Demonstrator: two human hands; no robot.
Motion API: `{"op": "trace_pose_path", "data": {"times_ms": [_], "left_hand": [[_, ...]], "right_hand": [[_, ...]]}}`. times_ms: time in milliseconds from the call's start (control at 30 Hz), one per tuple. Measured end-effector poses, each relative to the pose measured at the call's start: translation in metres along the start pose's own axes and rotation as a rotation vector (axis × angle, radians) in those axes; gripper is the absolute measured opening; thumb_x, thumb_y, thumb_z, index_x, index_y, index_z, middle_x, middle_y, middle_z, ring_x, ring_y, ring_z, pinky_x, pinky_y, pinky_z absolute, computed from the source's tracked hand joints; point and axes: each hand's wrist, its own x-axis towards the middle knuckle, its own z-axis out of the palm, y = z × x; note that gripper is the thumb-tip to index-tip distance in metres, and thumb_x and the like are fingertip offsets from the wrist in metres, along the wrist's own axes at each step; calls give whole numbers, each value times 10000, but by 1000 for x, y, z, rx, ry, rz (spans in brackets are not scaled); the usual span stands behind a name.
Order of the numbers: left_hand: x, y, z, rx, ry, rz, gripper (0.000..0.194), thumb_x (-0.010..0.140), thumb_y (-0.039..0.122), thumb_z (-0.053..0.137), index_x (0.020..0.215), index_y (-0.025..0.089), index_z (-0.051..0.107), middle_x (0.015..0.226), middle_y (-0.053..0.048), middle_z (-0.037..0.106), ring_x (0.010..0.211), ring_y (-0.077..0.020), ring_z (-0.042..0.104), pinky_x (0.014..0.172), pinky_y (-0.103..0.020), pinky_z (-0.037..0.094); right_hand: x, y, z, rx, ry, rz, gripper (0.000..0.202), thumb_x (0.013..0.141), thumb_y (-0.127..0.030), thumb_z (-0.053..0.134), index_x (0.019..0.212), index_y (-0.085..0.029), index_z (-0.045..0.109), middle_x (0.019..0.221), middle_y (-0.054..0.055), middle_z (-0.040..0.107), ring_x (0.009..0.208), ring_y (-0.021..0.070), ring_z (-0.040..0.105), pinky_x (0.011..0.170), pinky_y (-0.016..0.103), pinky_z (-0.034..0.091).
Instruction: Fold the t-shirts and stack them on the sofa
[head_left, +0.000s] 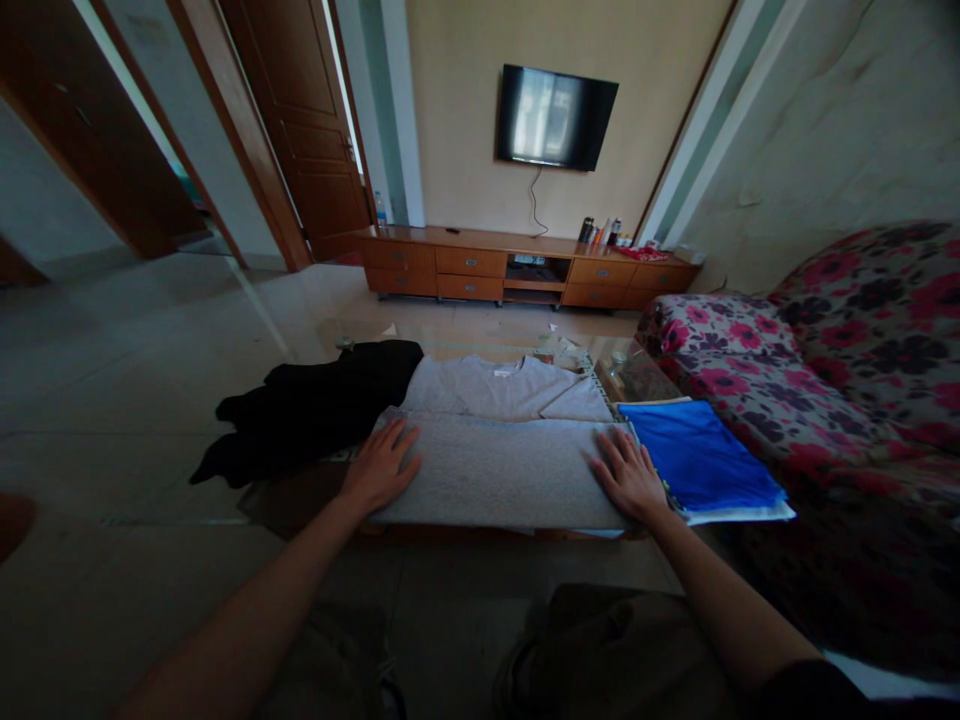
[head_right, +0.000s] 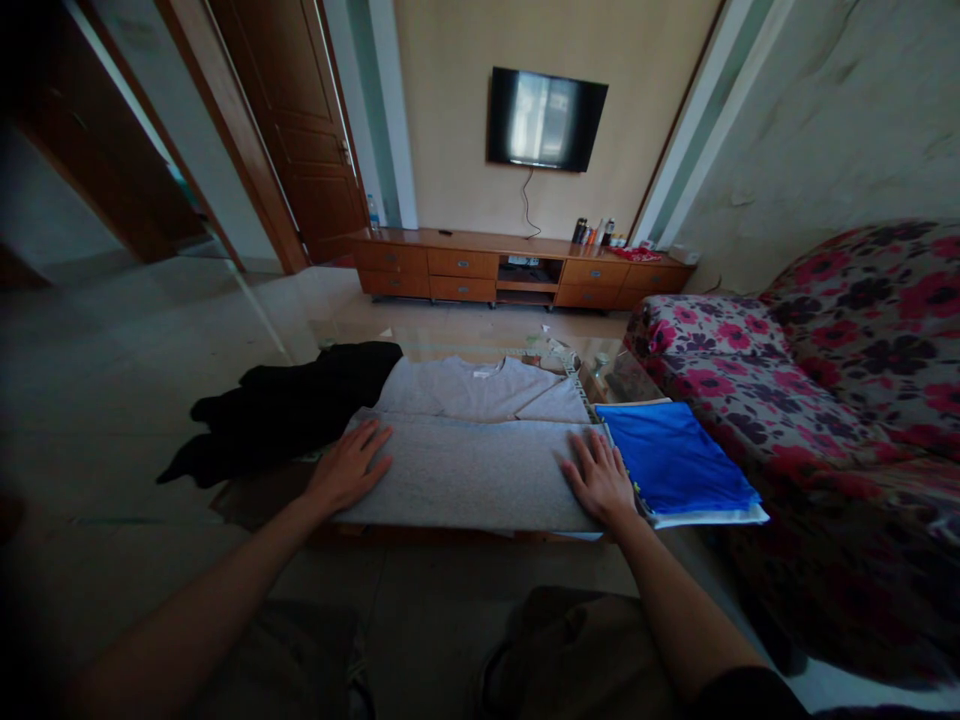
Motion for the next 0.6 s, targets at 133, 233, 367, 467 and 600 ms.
{"op": "trace_pose_path", "data": {"times_ms": [133,233,367,467,600], "left_hand": [[1,-4,5,40,-22,-51,678,993,576,390,1559,205,429,1666,-105,320,1549,-301,257,1249,-496,231],[4,-3,4,42,-41,-37,670,1002,569,360,1557,200,427,1664,-104,325,1541,-299,273,1244,-493,243],[11,-18,-23,71,54,-29,546,994,406,401,1509,248,490,1624,-76,396,1497,-276,352,1225,-453,297],[9,-50,-55,198,254,-164,697,887,310,563,1563,240,404,1676,-102,261,1543,-358,202,1235,-525,233],[-9,-101,-75,222,134,-446,863,866,459,626,1624,341,231,1712,-62,125,1504,-523,99,1152,-687,216]], "right_hand": [[2,-3,1,6,-40,-35,704,1028,-642,230,1640,-296,268,1724,40,112,1581,265,112,1261,494,122],[2,-5,2,8,-66,-29,702,1030,-643,218,1640,-300,264,1721,47,125,1580,260,121,1263,492,114],[2,-4,2,9,-62,-40,702,1032,-642,206,1638,-294,277,1723,45,108,1582,252,118,1269,471,116],[2,-2,3,10,-60,-40,693,1035,-629,205,1636,-294,284,1722,40,117,1580,252,130,1270,473,120],[5,-2,5,19,-58,-27,696,1033,-638,202,1632,-297,297,1720,44,126,1577,263,142,1268,485,122]]}}
